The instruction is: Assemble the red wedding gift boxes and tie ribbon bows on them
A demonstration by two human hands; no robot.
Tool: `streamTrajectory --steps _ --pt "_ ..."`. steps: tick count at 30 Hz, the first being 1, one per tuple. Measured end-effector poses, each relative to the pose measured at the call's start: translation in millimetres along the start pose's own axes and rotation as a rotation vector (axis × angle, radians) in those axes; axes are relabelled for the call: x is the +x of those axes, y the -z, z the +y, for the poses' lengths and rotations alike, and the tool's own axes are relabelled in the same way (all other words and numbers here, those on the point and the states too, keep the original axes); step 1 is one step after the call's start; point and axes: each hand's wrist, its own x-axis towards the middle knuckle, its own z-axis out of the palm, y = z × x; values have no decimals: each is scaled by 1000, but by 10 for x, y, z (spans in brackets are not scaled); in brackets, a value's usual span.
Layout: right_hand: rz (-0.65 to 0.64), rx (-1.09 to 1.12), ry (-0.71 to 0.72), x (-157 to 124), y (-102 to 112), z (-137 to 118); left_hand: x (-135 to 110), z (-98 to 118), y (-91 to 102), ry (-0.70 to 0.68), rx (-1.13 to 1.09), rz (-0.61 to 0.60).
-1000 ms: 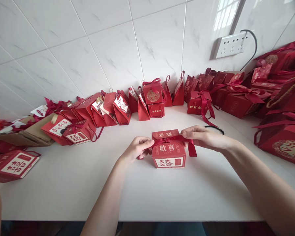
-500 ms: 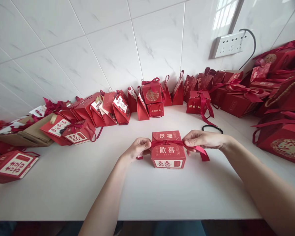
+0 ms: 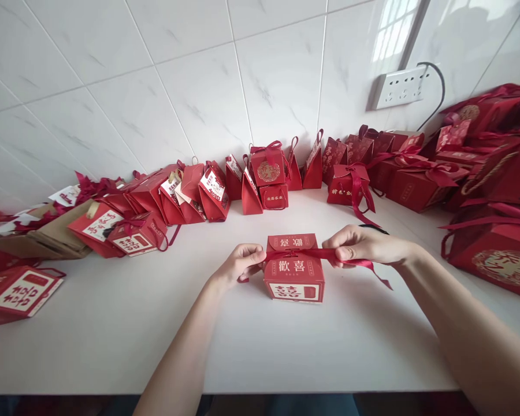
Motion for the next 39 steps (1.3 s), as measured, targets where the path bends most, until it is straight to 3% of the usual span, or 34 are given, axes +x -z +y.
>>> streamTrajectory --steps 3,6,15,20,25,30,35,39 --pt "207 -12 223 30 -169 -141 -24 31 -49 11 9 -45" --pt "405 -43 330 92 -344 -211 -41 65 -110 6 10 -74" --pt "728 -235 209 258 -626 -191 -68 109 -163 -30 21 -76" --pt "686 -381 191 289 -647 -163 -190 276 -145 -18 85 183" --pt "627 -497 290 300 -651 -141 -401 483 -274 -3 370 294" --pt "637 -367 182 288 -644 -179 -529 603 -479 -112 792 318" --pt "661 -165 122 270 -630 -212 -532 644 -545 -302 1024 411" --pt "647 -123 93 267 -623 -212 -489 705 -592 -500 1132 401"
